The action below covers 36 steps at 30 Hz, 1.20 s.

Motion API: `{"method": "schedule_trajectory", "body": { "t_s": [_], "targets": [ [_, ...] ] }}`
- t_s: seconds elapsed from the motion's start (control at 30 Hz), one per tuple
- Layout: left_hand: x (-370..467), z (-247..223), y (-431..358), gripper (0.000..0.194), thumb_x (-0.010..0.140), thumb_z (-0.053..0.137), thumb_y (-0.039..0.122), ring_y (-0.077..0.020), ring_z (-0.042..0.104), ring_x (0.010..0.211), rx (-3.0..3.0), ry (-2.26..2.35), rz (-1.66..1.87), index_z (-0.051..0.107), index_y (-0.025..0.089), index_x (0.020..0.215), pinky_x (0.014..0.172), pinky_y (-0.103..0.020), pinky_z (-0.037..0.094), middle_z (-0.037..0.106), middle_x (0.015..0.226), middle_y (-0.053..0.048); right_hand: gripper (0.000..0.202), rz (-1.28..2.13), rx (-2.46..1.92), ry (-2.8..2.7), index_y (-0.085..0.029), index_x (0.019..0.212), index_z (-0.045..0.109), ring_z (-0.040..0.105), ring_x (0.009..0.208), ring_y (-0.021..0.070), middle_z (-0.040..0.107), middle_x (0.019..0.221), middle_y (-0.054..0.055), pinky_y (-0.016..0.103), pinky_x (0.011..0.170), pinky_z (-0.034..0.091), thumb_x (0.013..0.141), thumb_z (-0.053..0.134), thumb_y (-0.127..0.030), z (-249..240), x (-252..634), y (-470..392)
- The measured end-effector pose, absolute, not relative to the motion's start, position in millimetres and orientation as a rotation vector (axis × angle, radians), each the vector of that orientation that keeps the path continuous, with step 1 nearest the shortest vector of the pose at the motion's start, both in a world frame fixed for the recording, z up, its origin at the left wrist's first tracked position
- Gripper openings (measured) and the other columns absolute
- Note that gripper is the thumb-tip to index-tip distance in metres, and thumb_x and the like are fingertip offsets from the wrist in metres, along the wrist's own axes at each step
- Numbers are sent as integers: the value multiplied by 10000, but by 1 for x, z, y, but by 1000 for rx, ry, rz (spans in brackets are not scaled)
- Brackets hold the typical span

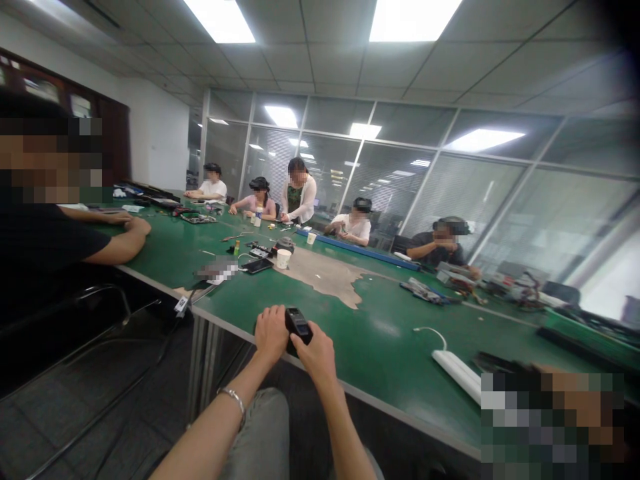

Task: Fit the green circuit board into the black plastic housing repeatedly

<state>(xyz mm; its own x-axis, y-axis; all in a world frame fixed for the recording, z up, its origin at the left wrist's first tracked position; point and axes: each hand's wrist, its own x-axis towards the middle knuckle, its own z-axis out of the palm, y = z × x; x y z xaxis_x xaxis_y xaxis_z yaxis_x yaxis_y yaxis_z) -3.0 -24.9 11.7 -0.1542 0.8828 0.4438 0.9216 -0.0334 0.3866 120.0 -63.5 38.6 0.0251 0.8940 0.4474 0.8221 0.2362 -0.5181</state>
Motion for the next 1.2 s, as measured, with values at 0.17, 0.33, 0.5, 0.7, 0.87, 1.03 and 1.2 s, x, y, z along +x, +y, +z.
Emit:
{"method": "schedule_trajectory", "body": {
  "t_s": [0.17, 0.33, 0.5, 0.7, 0.87, 1.03, 1.2],
  "targets": [
    [-5, 10, -23, 313, 951, 328, 214, -233, 512, 1078, -2049, -2149, -985, 550, 251, 1169, 904, -360, 370, 600, 1175, -75, 578, 83, -1491, -1794, -63, 1285, 547, 586, 1161, 280, 618, 1243, 181, 354, 981, 439, 823, 577, -409, 17, 123, -63],
    [-14, 11, -19, 436, 879, 401, 215, -218, 481, 1209, -2219, -2185, -1030, 479, 255, 1306, 1017, -345, 325, 545, 1338, -48, 547, 86, -1487, -1691, -78, 1322, 521, 570, 1182, 270, 599, 1277, 169, 357, 990, 427, 874, 489, -392, 4, 115, -53],
    [-37, 17, -10, 961, 683, 583, 286, -273, 405, 1328, -2702, -2049, -893, 116, 155, 1513, 1111, -388, 248, 449, 1454, -103, 594, 26, -1546, -1599, -67, 1340, 503, 563, 1181, 287, 585, 1290, 185, 373, 978, 424, 871, 485, -431, 2, 110, -46],
    [-51, 10, -3, 1363, 561, 723, 582, -337, 260, 1415, -2998, -1784, -915, -159, 122, 1494, 1139, -475, 177, 262, 1545, -186, 597, 60, -1612, -1605, -111, 1318, 541, 617, 1078, 284, 647, 1195, 162, 355, 909, 444, 846, 512, -476, 15, 107, -47],
    [-39, 5, -7, 1482, 464, 716, 745, -353, 293, 1395, -2829, -1839, -897, -116, 87, 1499, 1131, -465, 183, 353, 1490, -211, 643, 33, -1446, -1451, -134, 1343, 519, 639, 1002, 248, 642, 1207, 143, 321, 874, 454, 842, 515, -537, 41, 115, -46],
    [-33, 6, -9, 1461, 467, 625, 853, -355, 295, 1390, -2744, -1941, -852, -58, 92, 1510, 1123, -467, 185, 354, 1490, -208, 641, 42, -1572, -1337, -140, 1308, 551, 622, 1060, 280, 649, 1194, 148, 356, 909, 438, 820, 516, -554, 39, 151, -34],
    [-31, 4, -7, 1405, 482, 614, 847, -350, 293, 1385, -2709, -1917, -811, -1, 123, 1519, 1117, -467, 185, 313, 1516, -193, 667, 41, -1780, -1431, -86, 1318, 532, 614, 1045, 334, 649, 1160, 203, 409, 891, 441, 828, 492, -536, 4, 170, -27]
  ]
}}
